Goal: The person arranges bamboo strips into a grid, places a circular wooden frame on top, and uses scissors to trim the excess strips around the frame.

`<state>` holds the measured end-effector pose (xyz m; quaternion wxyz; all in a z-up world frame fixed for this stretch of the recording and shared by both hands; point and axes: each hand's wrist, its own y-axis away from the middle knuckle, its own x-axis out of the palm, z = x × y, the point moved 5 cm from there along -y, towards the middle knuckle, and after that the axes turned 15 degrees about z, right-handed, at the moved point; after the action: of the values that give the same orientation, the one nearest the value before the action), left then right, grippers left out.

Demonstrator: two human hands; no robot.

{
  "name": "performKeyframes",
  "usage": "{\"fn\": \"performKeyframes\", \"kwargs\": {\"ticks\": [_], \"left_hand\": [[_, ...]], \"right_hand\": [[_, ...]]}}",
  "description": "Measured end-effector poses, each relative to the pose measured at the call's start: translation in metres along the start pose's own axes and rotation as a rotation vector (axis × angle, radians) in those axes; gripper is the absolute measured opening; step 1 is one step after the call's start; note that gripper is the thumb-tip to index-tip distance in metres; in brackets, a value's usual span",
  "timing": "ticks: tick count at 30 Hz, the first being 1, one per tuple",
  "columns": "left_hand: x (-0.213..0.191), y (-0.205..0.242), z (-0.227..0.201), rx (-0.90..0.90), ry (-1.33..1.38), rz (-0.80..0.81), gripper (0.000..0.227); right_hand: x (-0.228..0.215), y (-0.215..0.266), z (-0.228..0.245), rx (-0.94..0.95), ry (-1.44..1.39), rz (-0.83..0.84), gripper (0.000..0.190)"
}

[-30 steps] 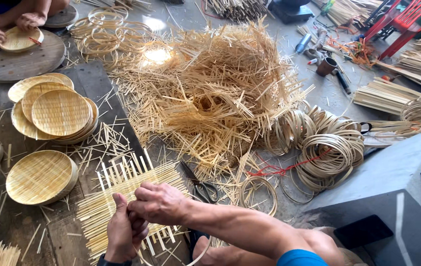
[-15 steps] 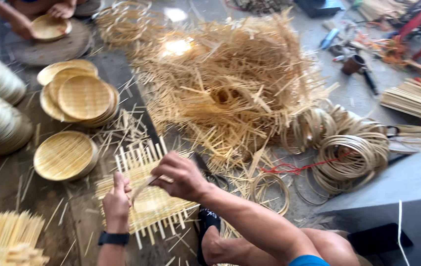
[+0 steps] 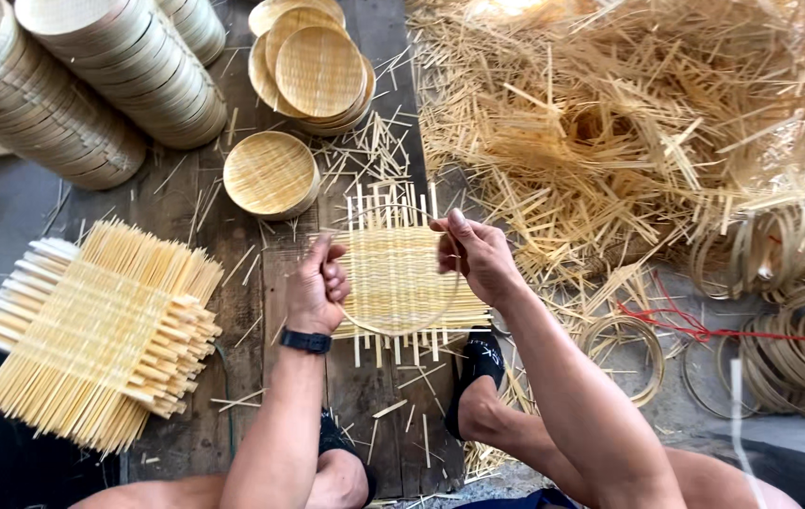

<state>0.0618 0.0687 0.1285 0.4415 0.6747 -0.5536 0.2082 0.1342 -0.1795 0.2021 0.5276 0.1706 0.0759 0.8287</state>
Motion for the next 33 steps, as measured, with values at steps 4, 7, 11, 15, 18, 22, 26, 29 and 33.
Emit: {"fn": "performKeyframes", "kwargs": {"ticks": [4,7,11,15,18,22,26,29,33], "left_hand": [[-0.005,-0.006,0.014,-0.128,0.033,0.087,0.034],[-0.014,-0.007,0.020,-0.188,0.013,0.109,0.034],[-0.007,-0.004,0.025,-0.076,0.112,0.115,0.033],[-0.004,-0.002,0.017,0.047,0.153,0.052,0.030],[-0.006,-0.005,0.023,0.018,0.112,0.080,0.030],[-0.015,-0.012,0.045,0.033,0.177,0.024,0.035],[-0.018,-0.018,0.049,0.032,0.171,0.094,0.039],[-0.019,-0.016,0.051,0.017,0.141,0.074,0.037],[-0.025,-0.013,0.054,0.030,0.092,-0.044,0.030]], "right_hand": [[-0.005,-0.004,-0.031,0.147,-0.323,0.140,0.042],[-0.018,-0.006,-0.043,0.202,-0.179,-0.008,0.044],[-0.012,-0.003,-0.032,0.165,-0.274,0.055,0.044],[-0.002,0.000,-0.037,0.092,-0.434,0.012,0.042],[-0.005,-0.004,-0.050,0.059,-0.534,0.061,0.045],[-0.015,-0.005,-0.063,0.035,-0.491,-0.113,0.053],[-0.018,-0.003,-0.064,-0.018,-0.419,-0.236,0.052],[-0.020,-0.004,-0.069,-0.019,-0.403,-0.218,0.050],[-0.030,-0.009,-0.069,-0.021,-0.171,-0.095,0.036]]}}
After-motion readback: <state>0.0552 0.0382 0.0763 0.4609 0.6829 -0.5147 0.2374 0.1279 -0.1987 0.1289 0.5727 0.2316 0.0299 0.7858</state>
